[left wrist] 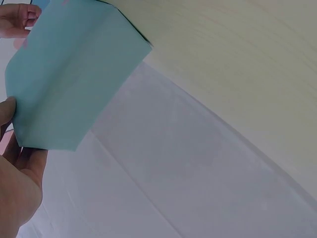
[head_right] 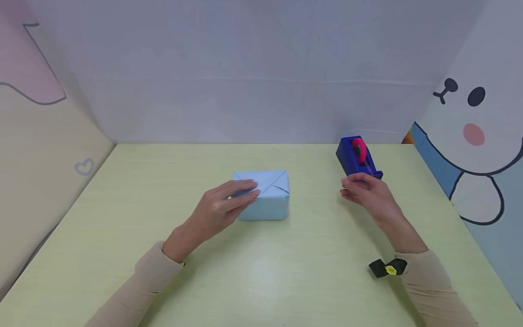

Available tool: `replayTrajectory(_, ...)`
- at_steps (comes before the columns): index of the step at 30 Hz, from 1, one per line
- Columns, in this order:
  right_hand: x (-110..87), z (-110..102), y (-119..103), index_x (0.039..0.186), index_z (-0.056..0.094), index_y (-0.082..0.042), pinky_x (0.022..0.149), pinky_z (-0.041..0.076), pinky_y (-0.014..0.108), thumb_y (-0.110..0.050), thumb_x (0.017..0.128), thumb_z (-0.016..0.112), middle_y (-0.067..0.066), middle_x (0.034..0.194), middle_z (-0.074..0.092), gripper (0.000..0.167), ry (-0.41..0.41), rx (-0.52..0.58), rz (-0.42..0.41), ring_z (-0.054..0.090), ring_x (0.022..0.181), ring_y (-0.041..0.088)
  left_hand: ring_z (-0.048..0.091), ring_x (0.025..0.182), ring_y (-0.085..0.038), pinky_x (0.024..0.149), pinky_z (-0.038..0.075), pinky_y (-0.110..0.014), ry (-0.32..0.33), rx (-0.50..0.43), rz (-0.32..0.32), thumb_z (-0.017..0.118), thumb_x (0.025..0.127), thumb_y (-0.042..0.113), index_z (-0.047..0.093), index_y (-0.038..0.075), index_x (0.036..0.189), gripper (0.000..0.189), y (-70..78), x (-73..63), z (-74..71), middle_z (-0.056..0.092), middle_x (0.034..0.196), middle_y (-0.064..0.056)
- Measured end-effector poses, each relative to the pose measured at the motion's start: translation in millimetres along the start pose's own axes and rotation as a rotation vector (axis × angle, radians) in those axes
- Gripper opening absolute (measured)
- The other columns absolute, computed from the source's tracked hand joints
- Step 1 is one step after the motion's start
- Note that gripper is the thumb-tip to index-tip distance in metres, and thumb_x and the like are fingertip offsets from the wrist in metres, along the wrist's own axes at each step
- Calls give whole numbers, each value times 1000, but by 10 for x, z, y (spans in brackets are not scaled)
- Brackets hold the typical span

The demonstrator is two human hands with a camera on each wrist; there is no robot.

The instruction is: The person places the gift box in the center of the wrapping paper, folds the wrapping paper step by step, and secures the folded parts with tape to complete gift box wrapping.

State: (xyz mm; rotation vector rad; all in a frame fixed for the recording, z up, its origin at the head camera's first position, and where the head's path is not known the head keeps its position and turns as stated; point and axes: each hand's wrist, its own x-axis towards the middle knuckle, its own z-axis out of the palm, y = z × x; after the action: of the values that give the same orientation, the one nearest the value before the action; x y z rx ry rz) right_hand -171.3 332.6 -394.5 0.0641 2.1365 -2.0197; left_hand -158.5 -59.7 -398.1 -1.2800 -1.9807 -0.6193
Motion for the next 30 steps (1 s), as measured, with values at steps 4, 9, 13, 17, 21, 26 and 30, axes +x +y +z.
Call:
replayTrajectory(4, -12, 66, -24, 114, 60, -6, 83, 58, 20, -20, 101, 68, -3, 101, 68, 20, 2, -44, -31, 72, 93, 10, 70, 110, -29, 93, 58, -36, 1, 0, 4, 85, 80, -4, 77, 1, 115, 36, 3, 9, 7, 71, 117, -18)
replayTrajectory(9, -34, 165, -68, 118, 60, -7, 83, 57, 18, -25, 102, 67, -9, 103, 69, 25, 22, -160, -50, 71, 94, 7, 71, 110, -29, 93, 58, -36, 6, 7, 7, 86, 80, -3, 78, 1, 114, 35, 8, 18, 9, 71, 117, -17)
replayTrajectory(13, -67, 262, -120, 121, 59, -6, 85, 56, 17, -29, 102, 66, -14, 102, 70, 30, 36, -243, -69, 70, 96, 7, 71, 109, -29, 93, 58, -36, 10, 13, 5, 86, 79, -4, 78, 1, 113, 36, 15, 17, 3, 71, 116, -17)
replayTrajectory(17, -110, 362, -180, 125, 59, -4, 86, 56, 18, -35, 102, 65, -15, 102, 70, 38, 49, -289, -74, 69, 96, 5, 71, 109, -29, 93, 58, -36, 11, 11, 3, 86, 79, -4, 78, 0, 113, 36, 19, 16, -1, 72, 116, -18)
replayTrajectory(21, -139, 460, -216, 127, 59, -2, 87, 56, 19, -35, 102, 66, -15, 102, 71, 43, 53, -290, -80, 68, 94, 4, 71, 110, -30, 93, 57, -37, 10, 6, 1, 86, 79, -4, 78, 0, 113, 36, 22, 18, -6, 72, 116, -18)
replayTrajectory(26, -157, 551, -250, 124, 61, -3, 86, 56, 19, -34, 102, 67, -14, 101, 71, 39, 52, -271, -98, 68, 92, 5, 71, 109, -30, 92, 58, -36, 12, 14, 8, 87, 77, -4, 77, 0, 114, 38, 22, 13, -3, 72, 116, -18)
replayTrajectory(30, -172, 614, -272, 125, 61, -2, 87, 56, 19, -33, 102, 66, -12, 101, 71, 39, 40, -253, -102, 70, 94, 7, 71, 109, -30, 91, 59, -36, 14, 17, 15, 88, 77, -4, 77, 0, 114, 39, 18, 14, 0, 72, 116, -18)
